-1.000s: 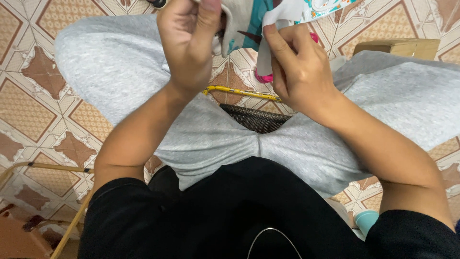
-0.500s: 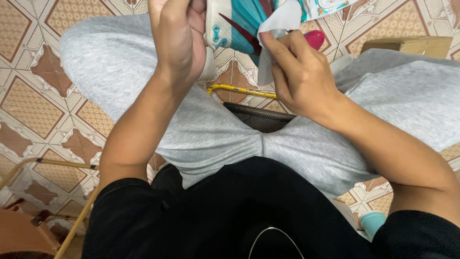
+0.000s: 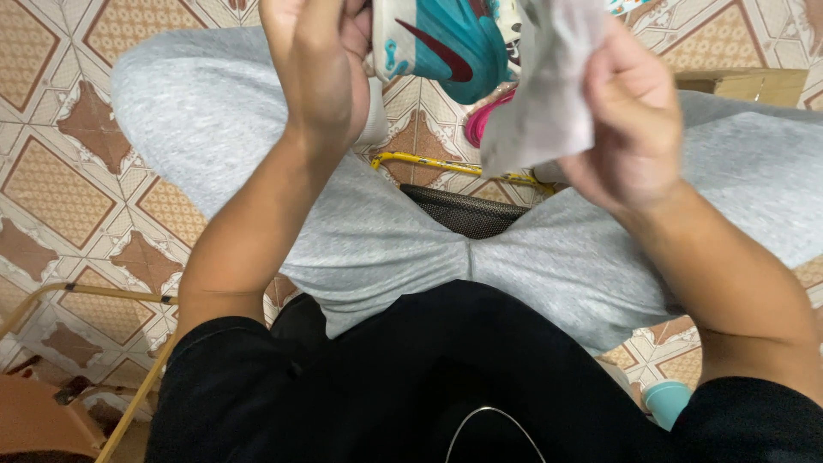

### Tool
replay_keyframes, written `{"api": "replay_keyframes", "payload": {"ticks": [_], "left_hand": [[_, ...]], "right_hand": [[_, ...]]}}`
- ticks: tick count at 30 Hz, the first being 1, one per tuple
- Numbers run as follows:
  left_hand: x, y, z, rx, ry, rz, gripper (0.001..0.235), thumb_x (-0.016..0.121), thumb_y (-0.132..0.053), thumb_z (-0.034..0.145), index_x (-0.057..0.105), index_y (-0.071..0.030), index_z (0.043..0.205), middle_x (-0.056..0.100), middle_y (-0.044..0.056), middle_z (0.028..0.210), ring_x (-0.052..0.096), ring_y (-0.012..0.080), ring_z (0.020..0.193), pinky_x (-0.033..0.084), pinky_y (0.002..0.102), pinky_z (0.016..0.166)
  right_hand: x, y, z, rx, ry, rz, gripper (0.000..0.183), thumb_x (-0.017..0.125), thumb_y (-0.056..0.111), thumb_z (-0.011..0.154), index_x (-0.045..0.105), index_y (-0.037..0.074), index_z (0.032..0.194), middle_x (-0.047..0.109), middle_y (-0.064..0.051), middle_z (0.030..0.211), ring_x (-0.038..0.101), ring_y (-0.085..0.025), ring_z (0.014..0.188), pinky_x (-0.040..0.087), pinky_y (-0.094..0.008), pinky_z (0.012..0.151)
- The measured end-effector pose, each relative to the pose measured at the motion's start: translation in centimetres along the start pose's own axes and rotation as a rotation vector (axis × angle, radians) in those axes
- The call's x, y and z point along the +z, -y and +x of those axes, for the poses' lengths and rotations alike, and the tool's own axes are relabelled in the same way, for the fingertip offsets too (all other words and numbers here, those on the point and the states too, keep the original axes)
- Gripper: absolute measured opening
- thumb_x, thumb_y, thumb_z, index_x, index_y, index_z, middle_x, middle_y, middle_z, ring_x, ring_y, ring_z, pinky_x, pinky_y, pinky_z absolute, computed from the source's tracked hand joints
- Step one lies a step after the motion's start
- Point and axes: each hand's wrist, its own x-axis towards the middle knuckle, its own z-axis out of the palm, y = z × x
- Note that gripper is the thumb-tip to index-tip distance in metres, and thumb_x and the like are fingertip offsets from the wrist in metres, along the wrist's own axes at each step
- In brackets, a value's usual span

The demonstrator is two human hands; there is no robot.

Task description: The person sits cross-legged on the floor and wipes a white and teal sneaker with a white cloth. They rotate the shoe to clean the upper, sides, and heel, then place it down and pick it up again to continue wiping different areas.

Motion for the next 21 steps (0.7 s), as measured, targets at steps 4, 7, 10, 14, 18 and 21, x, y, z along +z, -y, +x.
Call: {"api": "replay_keyframes", "payload": {"ticks": [4,7,10,14,18,21], "left_hand": [[1.9,-0.3,-2.6,0.045,0.086,0.088,0.019,0.068,-0.019,0.096,0.056,-0.009,0.085,0.055,0.001,0.075,0.058,0.0124,0.07,0.05,0.031,0.06],[2.5,-0.3,-3.4,0.07,0.058,0.164,0.033,0.067,-0.03,0.095,0.044,-0.013,0.078,0.037,-0.003,0.066,0.035,0.0067,0.057,0.029,0.027,0.05],[3.0,-0.6,-3.9,0.083,0.069,0.209,0.033,0.064,-0.031,0.097,0.043,-0.014,0.078,0.035,-0.005,0.066,0.032,0.0057,0.056,0.026,0.027,0.048],[3.2,-1.0,-5.1,0.149,0.081,0.391,0.035,0.062,-0.038,0.099,0.047,-0.013,0.08,0.038,-0.004,0.062,0.036,0.0047,0.054,0.026,0.027,0.05],[3.3,-1.0,-6.1,0.244,0.106,0.553,0.036,0.057,-0.035,0.103,0.045,-0.011,0.079,0.04,-0.003,0.066,0.039,0.0074,0.062,0.033,0.028,0.059],[3.3,-0.7,-6.5,0.244,0.122,0.556,0.036,0.057,-0.035,0.104,0.046,-0.011,0.079,0.04,-0.004,0.066,0.038,0.0071,0.062,0.032,0.028,0.058]], "right_hand": [[1.3,-2.2,0.6,-0.338,-0.006,-0.731,0.047,0.046,0.026,0.119,0.045,-0.006,0.154,0.057,-0.018,0.15,0.056,-0.027,0.138,0.045,-0.037,0.12],[3.8,-1.3,1.7,-0.384,0.035,-0.915,0.052,0.036,0.038,0.118,0.055,-0.009,0.133,0.042,-0.01,0.106,0.041,-0.023,0.105,0.033,-0.035,0.096],[4.6,-1.1,1.7,-0.42,0.014,-0.945,0.04,0.035,0.033,0.118,0.045,-0.001,0.099,0.034,-0.007,0.097,0.035,-0.021,0.094,0.03,-0.035,0.087],[4.1,-2.0,1.5,-0.476,0.002,-0.983,0.036,0.037,0.023,0.118,0.046,-0.004,0.097,0.035,-0.01,0.095,0.037,-0.024,0.092,0.031,-0.036,0.085],[3.4,-3.3,1.3,-0.658,0.003,-1.031,0.018,0.041,-0.008,0.111,0.047,-0.013,0.094,0.041,-0.019,0.097,0.042,-0.032,0.089,0.035,-0.042,0.079],[3.0,-3.8,1.0,-0.686,-0.006,-1.038,0.016,0.042,-0.013,0.109,0.047,-0.015,0.094,0.043,-0.021,0.097,0.043,-0.033,0.088,0.036,-0.043,0.077]]}}
